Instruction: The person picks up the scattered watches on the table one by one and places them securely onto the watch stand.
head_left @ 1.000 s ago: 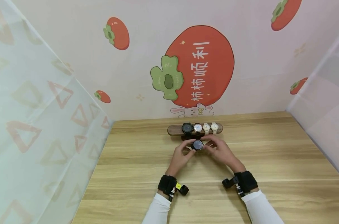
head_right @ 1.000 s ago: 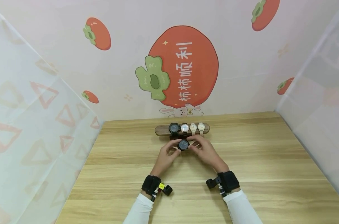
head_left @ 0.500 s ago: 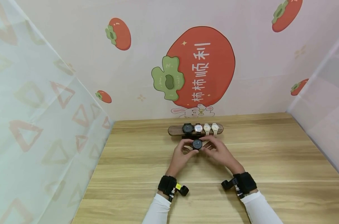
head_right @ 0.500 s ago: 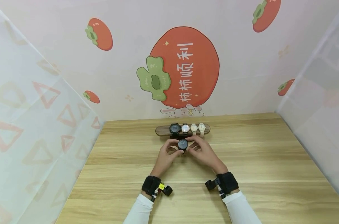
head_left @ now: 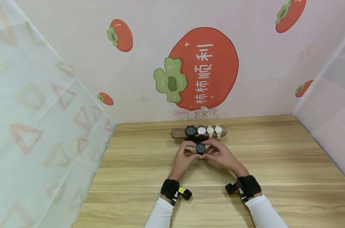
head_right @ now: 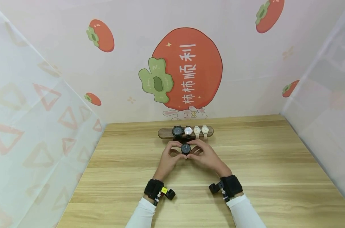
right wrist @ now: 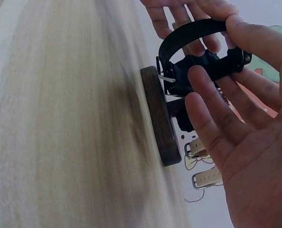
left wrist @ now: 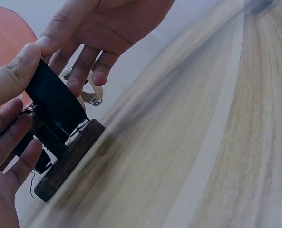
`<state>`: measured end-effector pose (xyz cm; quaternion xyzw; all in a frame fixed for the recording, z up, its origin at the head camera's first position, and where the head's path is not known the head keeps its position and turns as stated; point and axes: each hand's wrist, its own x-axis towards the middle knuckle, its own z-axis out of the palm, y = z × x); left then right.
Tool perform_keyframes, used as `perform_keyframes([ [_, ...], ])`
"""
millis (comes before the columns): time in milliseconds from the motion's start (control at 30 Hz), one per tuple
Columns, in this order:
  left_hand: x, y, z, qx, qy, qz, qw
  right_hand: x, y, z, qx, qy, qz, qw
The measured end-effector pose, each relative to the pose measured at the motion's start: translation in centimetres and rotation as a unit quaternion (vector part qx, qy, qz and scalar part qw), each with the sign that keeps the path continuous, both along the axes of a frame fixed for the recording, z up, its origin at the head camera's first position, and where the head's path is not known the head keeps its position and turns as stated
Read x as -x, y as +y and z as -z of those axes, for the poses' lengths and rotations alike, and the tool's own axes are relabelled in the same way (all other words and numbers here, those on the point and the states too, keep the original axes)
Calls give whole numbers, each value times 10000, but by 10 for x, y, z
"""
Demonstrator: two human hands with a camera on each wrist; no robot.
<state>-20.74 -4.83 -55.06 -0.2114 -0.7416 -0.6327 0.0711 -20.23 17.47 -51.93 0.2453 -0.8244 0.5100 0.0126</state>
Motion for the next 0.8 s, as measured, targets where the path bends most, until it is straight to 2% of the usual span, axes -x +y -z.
perform_keyframes([
  [267, -2, -1, -1, -47, 37, 263, 9996, 0, 1, 0, -182, -50, 52, 9998],
  [533, -3, -4, 0, 302, 75, 396, 9987, -2, 3, 0, -85, 163, -144, 9997],
  [800, -3, -3, 3, 342, -32, 494, 9982, -1, 5, 4, -94, 189, -203, 9996],
])
